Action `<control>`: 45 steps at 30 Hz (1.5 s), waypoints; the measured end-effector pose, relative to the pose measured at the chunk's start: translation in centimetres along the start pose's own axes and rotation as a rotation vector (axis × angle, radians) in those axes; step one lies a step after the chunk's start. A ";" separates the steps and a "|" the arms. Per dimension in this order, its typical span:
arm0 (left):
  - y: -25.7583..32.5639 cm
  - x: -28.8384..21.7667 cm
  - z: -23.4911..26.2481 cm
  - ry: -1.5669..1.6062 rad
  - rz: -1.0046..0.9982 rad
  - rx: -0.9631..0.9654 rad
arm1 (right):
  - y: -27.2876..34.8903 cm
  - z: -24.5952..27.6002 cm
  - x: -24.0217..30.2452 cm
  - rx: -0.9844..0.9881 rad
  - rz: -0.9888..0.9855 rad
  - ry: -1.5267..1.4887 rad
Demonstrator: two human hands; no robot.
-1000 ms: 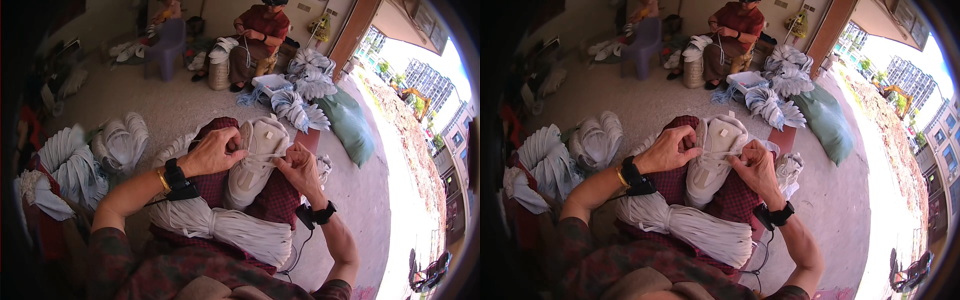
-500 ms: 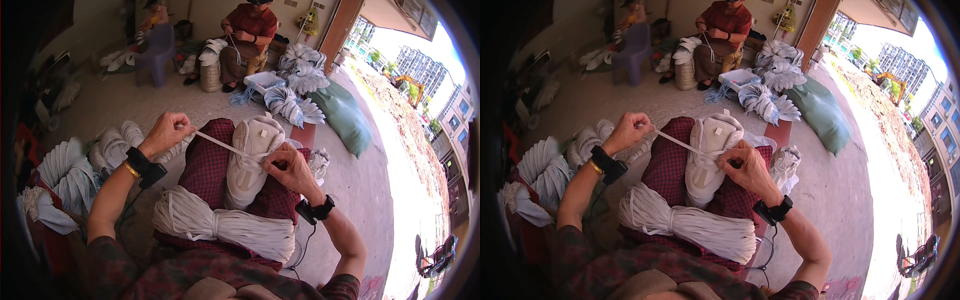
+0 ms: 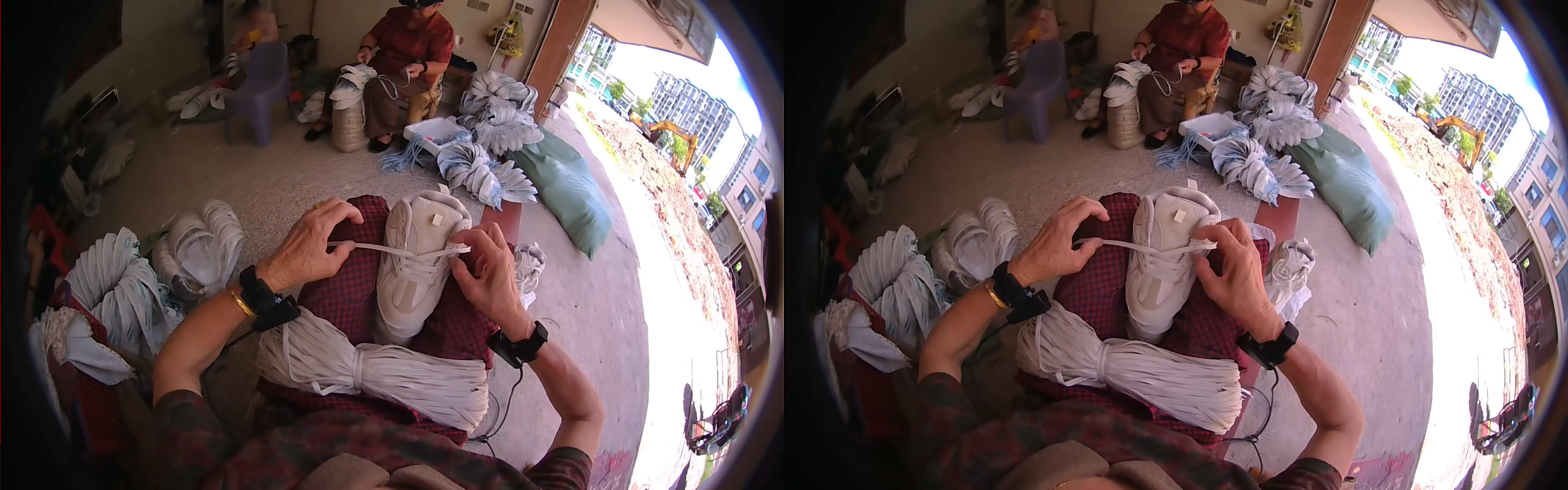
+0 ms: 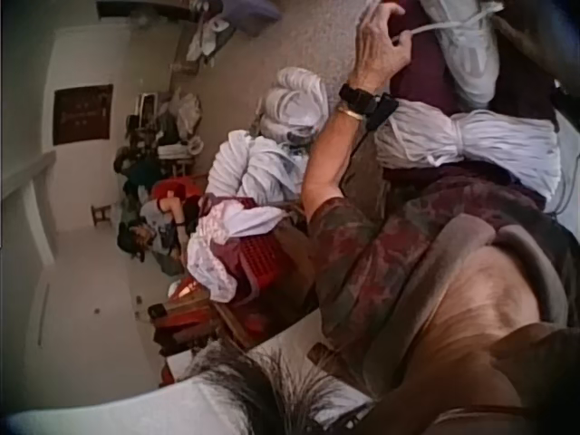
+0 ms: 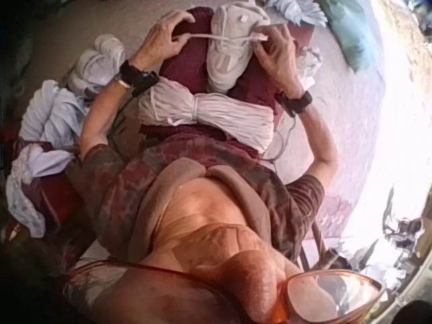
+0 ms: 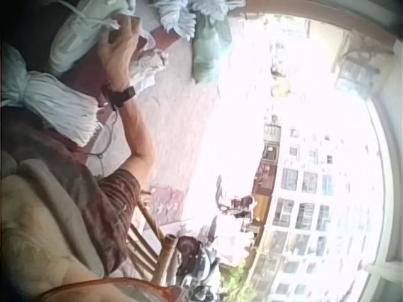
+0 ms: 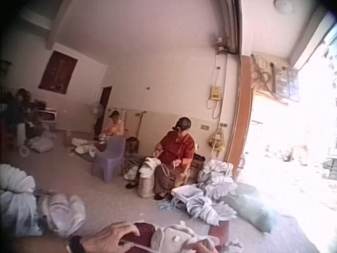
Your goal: Lacing white sneakers while sitting in a workshop area.
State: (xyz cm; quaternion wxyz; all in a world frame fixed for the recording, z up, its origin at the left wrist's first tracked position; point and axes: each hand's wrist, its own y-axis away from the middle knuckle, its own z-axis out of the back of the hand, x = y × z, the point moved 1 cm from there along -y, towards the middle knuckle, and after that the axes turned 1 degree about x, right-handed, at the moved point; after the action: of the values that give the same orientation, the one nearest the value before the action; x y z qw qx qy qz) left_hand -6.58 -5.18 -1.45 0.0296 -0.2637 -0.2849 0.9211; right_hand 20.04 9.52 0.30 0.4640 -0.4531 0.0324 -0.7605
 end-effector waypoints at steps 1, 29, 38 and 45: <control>-0.2 -0.9 -0.6 -0.028 -0.120 0.050 | -0.1 0.0 0.2 -0.007 0.166 0.135; -0.3 4.2 2.0 -0.345 -0.436 0.089 | 1.9 5.0 -4.0 0.200 0.370 0.441; 2.3 9.0 10.9 -0.684 -0.387 0.003 | 5.9 15.2 -5.5 0.064 0.103 0.635; 8.4 13.5 28.6 -0.921 -0.079 -0.246 | 15.3 31.0 -5.3 -0.286 -0.128 1.069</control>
State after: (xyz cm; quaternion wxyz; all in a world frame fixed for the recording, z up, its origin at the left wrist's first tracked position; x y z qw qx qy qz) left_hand -31.75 -24.05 7.66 -0.0964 0.1813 -0.3849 0.8998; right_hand 53.49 16.24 7.81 0.2696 -0.0639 0.3387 -0.8992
